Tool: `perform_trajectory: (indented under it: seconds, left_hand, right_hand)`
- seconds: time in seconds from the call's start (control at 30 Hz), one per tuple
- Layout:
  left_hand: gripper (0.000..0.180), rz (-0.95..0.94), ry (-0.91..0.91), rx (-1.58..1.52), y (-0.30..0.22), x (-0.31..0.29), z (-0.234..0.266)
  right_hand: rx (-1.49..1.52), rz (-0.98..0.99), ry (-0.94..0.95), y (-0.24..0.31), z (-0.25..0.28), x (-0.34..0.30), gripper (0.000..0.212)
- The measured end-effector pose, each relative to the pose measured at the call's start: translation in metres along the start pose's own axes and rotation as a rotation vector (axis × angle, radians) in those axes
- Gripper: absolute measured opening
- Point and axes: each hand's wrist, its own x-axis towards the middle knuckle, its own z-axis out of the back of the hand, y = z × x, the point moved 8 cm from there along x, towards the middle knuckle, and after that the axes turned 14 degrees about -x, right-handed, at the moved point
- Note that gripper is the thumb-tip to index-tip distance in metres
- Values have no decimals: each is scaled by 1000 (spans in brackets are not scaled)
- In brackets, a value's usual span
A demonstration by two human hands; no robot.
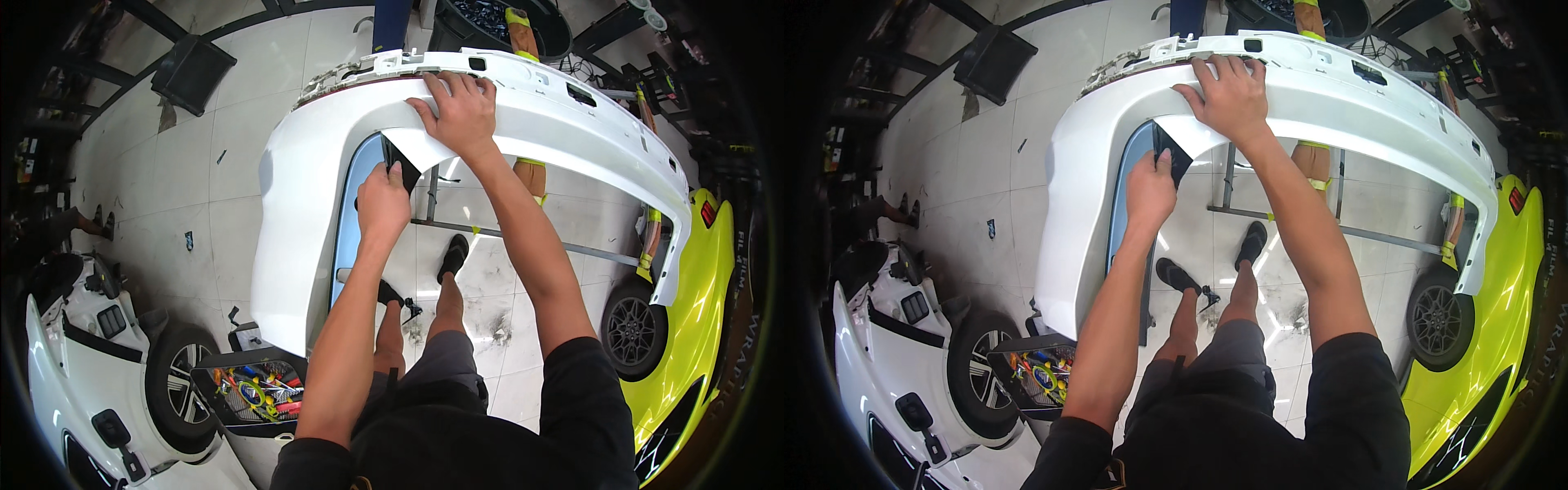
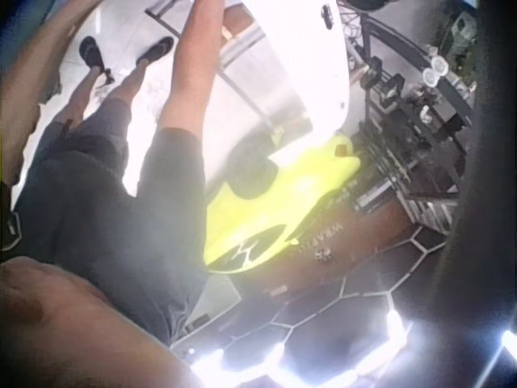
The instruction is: The person removes a damaged section from a white car bumper, then uses a heat gun and a plastic trim tool to smooth and reshape the area. The person also uses a marker to mark spots on the bumper.
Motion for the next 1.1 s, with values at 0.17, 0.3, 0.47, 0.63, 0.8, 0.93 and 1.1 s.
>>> perform_trajectory:
  seconds: [0.17,0.3,0.47,0.63,0.8,0.93,1.1]
  left_hand:
    - [38,-6,-47,25,3,-19,18]
    - [39,-39,-65,134,-4,-36,31]
    - [40,-19,-97,21,-1,-56,44]
    - [39,-40,-138,18,31,-63,57]
    - [37,-23,-132,-68,33,-74,63]
    - [35,-69,-94,-242,32,-84,65]
    - [30,-130,-92,-421,28,-90,69]
  right_hand:
    - [23,-22,-25,-3,-1,0,45]
    - [28,-18,-70,-5,4,0,43]
    - [13,-37,-48,-7,5,-1,45]
    - [31,-30,-80,-7,5,-2,46]
    - [28,-29,-117,-6,4,-6,45]
    - [1,-28,-89,-6,3,-8,46]
    - [-26,-34,-63,-6,6,-4,41]
